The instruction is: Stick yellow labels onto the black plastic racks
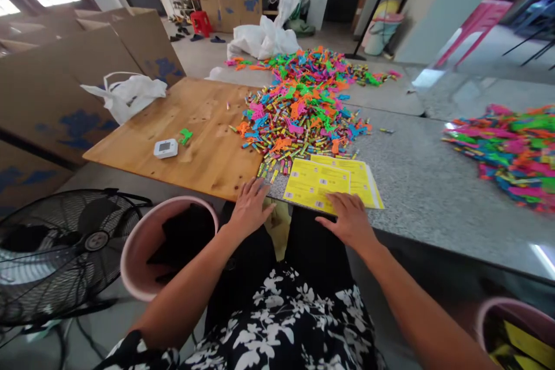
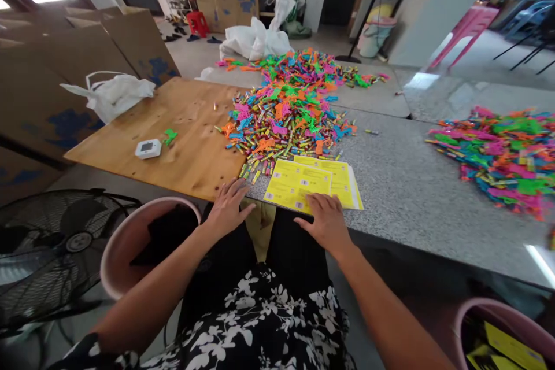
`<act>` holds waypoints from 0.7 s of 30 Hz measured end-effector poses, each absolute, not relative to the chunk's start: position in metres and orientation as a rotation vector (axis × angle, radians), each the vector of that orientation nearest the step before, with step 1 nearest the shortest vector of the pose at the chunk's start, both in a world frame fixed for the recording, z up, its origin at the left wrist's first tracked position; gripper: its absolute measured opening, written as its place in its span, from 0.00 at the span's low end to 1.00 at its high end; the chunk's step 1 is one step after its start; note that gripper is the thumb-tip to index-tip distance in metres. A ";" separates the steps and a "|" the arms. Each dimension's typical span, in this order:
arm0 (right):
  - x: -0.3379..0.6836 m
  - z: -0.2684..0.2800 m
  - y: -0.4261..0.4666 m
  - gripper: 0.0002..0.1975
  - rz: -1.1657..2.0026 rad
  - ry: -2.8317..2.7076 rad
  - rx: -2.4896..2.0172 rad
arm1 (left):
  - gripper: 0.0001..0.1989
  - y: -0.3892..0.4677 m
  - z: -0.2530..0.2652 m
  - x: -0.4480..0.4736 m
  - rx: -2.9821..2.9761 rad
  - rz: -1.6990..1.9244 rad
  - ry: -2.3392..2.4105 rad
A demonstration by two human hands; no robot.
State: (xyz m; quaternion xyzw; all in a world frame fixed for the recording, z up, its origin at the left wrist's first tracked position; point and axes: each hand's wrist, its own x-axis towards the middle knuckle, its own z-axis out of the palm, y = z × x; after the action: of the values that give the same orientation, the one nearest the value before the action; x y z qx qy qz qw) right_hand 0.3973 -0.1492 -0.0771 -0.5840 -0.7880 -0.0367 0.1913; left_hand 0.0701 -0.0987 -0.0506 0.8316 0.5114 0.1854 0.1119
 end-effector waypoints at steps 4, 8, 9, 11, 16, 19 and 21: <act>0.399 -0.077 -0.152 0.18 -0.148 -2.275 -1.603 | 0.25 -0.107 -0.051 0.113 2.343 0.638 1.512; 0.410 -0.078 -0.158 0.12 -0.105 -2.221 -1.506 | 0.30 -0.106 -0.051 0.148 2.125 0.646 1.524; 0.415 -0.077 -0.158 0.13 -0.092 -2.130 -1.567 | 0.31 -0.103 -0.050 0.154 2.039 0.657 1.522; 0.430 -0.073 -0.153 0.20 -0.039 -1.817 -1.866 | 0.32 -0.095 -0.047 0.165 1.840 0.694 1.501; 0.474 -0.059 -0.121 0.35 0.144 -1.244 -2.440 | 0.32 -0.077 -0.033 0.196 1.470 0.732 1.369; 0.486 -0.049 -0.100 0.34 0.246 -1.245 -2.522 | 0.33 -0.071 -0.021 0.216 1.556 0.560 1.377; 0.486 -0.037 -0.091 0.33 0.322 -1.258 -2.574 | 0.36 -0.072 -0.012 0.225 1.656 0.406 1.398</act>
State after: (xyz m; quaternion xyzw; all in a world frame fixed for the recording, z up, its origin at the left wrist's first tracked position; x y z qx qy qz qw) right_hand 0.4859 -0.0911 -0.0371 -0.8853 -0.4327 0.1108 0.1292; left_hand 0.2251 -0.0722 -0.0120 0.6702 0.5658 0.1643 0.4513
